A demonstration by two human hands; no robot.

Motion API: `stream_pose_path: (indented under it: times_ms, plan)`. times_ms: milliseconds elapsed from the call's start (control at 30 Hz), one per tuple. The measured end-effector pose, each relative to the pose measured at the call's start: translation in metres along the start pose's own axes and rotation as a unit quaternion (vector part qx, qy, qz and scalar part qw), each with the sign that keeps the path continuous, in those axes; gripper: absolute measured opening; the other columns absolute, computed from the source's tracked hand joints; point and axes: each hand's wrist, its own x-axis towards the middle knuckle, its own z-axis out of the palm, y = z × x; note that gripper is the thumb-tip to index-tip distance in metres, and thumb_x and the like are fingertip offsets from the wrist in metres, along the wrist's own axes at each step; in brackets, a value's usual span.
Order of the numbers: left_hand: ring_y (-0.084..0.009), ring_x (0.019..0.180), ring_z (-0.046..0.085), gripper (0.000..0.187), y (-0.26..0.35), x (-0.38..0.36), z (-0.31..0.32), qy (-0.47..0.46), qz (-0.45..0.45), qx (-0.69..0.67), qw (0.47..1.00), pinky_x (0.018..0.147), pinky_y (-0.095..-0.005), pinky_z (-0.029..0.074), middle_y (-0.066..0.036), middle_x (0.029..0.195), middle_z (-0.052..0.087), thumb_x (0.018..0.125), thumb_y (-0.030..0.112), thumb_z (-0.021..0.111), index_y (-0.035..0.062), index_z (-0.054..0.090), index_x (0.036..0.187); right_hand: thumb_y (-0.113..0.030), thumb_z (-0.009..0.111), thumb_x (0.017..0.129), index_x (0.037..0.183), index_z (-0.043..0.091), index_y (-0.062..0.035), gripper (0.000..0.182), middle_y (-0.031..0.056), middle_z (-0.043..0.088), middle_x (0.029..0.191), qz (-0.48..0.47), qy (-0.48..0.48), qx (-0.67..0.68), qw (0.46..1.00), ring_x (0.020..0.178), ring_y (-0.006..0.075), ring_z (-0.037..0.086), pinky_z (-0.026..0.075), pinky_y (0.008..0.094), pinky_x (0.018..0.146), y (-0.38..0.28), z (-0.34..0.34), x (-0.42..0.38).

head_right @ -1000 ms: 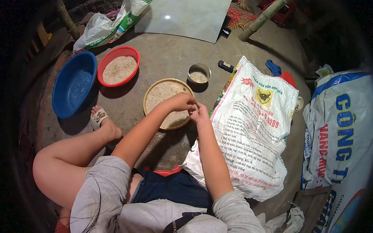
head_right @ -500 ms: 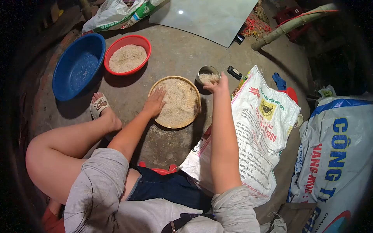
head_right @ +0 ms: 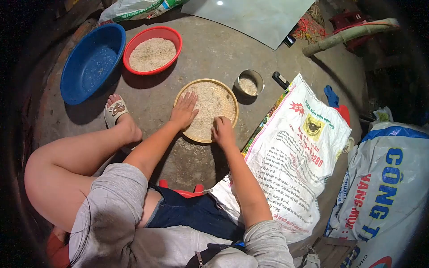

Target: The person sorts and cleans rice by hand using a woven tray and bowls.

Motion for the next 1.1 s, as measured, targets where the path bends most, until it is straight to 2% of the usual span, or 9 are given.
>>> stream_pose_path:
  times_ms: [267, 333, 400, 500, 600, 733, 867, 1033, 1100]
  plan:
    - [-0.0316, 0.125, 0.038, 0.048, 0.047, 0.023, 0.001, 0.136, -0.017, -0.243, 0.96, 0.105, -0.0422, 0.026, -0.017, 0.135, 0.04, 0.093, 0.032, 0.037, 0.0017, 0.039, 0.131, -0.003, 0.06, 0.075, 0.087, 0.057, -0.0008, 0.012, 0.0159, 0.055, 0.085, 0.097, 0.003, 0.022, 0.995, 0.081, 0.0339, 0.055, 0.045, 0.0393, 0.068, 0.016, 0.007, -0.007]
    - [-0.0338, 0.098, 0.058, 0.043, 0.065, 0.029, -0.013, 0.003, -0.179, -0.377, 0.909, 0.087, -0.0434, 0.043, -0.015, 0.114, 0.058, 0.092, 0.031, 0.04, 0.0005, 0.049, 0.122, -0.003, 0.059, 0.074, 0.085, 0.057, -0.0008, 0.011, 0.0193, 0.055, 0.083, 0.128, 0.076, 0.102, 0.984, 0.079, 0.0366, 0.055, 0.045, 0.0414, 0.069, 0.007, -0.005, 0.002]
    - [-0.0304, 0.072, 0.061, 0.039, 0.075, 0.041, 0.014, 0.094, -0.162, -0.438, 0.879, 0.067, -0.0402, 0.049, -0.013, 0.094, 0.065, 0.092, 0.031, 0.039, -0.0017, 0.055, 0.108, -0.003, 0.06, 0.075, 0.085, 0.058, -0.0009, 0.01, 0.0183, 0.056, 0.082, 0.163, 0.11, 0.139, 0.97, 0.079, 0.0354, 0.056, 0.045, 0.0401, 0.07, 0.0, -0.013, 0.013]
    - [-0.0246, 0.081, 0.061, 0.036, 0.079, 0.056, 0.017, -0.15, -0.368, -0.839, 0.37, 0.071, -0.0315, 0.051, -0.013, 0.091, 0.061, 0.093, 0.029, 0.036, -0.0011, 0.055, 0.1, -0.003, 0.06, 0.076, 0.091, 0.063, -0.0031, 0.016, 0.0118, 0.059, 0.084, 0.137, 0.117, 0.265, 0.947, 0.077, 0.028, 0.057, 0.046, 0.0348, 0.071, -0.013, -0.027, 0.029]
    - [-0.0256, 0.086, 0.06, 0.037, 0.082, 0.056, 0.006, -0.191, -0.33, -0.862, 0.334, 0.078, -0.0342, 0.052, -0.015, 0.1, 0.058, 0.094, 0.028, 0.034, -0.0024, 0.053, 0.102, -0.007, 0.061, 0.076, 0.09, 0.063, -0.0033, 0.015, 0.0123, 0.058, 0.089, 0.036, 0.178, 0.136, 0.974, 0.084, 0.029, 0.055, 0.044, 0.0358, 0.076, -0.011, -0.035, 0.04]
    - [-0.0275, 0.092, 0.059, 0.04, 0.049, 0.057, 0.025, -0.207, -0.309, -0.888, 0.27, 0.078, -0.0332, 0.054, -0.02, 0.107, 0.054, 0.093, 0.025, 0.034, -0.0074, 0.05, 0.111, -0.011, 0.061, 0.074, 0.094, 0.058, -0.002, 0.021, 0.0148, 0.053, 0.092, 0.12, 0.207, 0.076, 0.968, 0.089, 0.0336, 0.051, 0.042, 0.0405, 0.079, 0.004, -0.032, 0.024]
    - [-0.028, 0.095, 0.058, 0.04, 0.034, 0.049, 0.011, -0.136, -0.357, -0.859, 0.341, 0.077, -0.0326, 0.054, -0.021, 0.107, 0.054, 0.093, 0.022, 0.033, -0.0095, 0.048, 0.113, -0.008, 0.06, 0.074, 0.086, 0.055, -0.0034, 0.014, 0.016, 0.05, 0.087, 0.057, 0.022, 0.061, 0.996, 0.087, 0.0348, 0.051, 0.044, 0.0419, 0.074, 0.015, -0.009, -0.006]
    - [-0.029, 0.098, 0.056, 0.039, 0.034, 0.045, -0.002, -0.087, -0.398, -0.848, 0.34, 0.081, -0.0334, 0.053, -0.021, 0.108, 0.053, 0.092, 0.02, 0.035, -0.0093, 0.047, 0.114, -0.006, 0.06, 0.072, 0.083, 0.054, -0.0029, 0.013, 0.0159, 0.05, 0.086, 0.11, 0.028, 0.092, 0.989, 0.086, 0.0345, 0.052, 0.045, 0.0407, 0.072, 0.015, 0.01, -0.012]
    - [-0.0278, 0.096, 0.056, 0.039, 0.035, 0.046, 0.004, -0.142, -0.377, -0.815, 0.416, 0.078, -0.0332, 0.053, -0.02, 0.11, 0.052, 0.092, 0.021, 0.036, -0.008, 0.047, 0.114, -0.006, 0.061, 0.072, 0.083, 0.054, -0.0027, 0.014, 0.0157, 0.05, 0.086, 0.143, 0.055, 0.117, 0.981, 0.086, 0.0343, 0.052, 0.045, 0.0401, 0.071, 0.007, 0.003, -0.001]
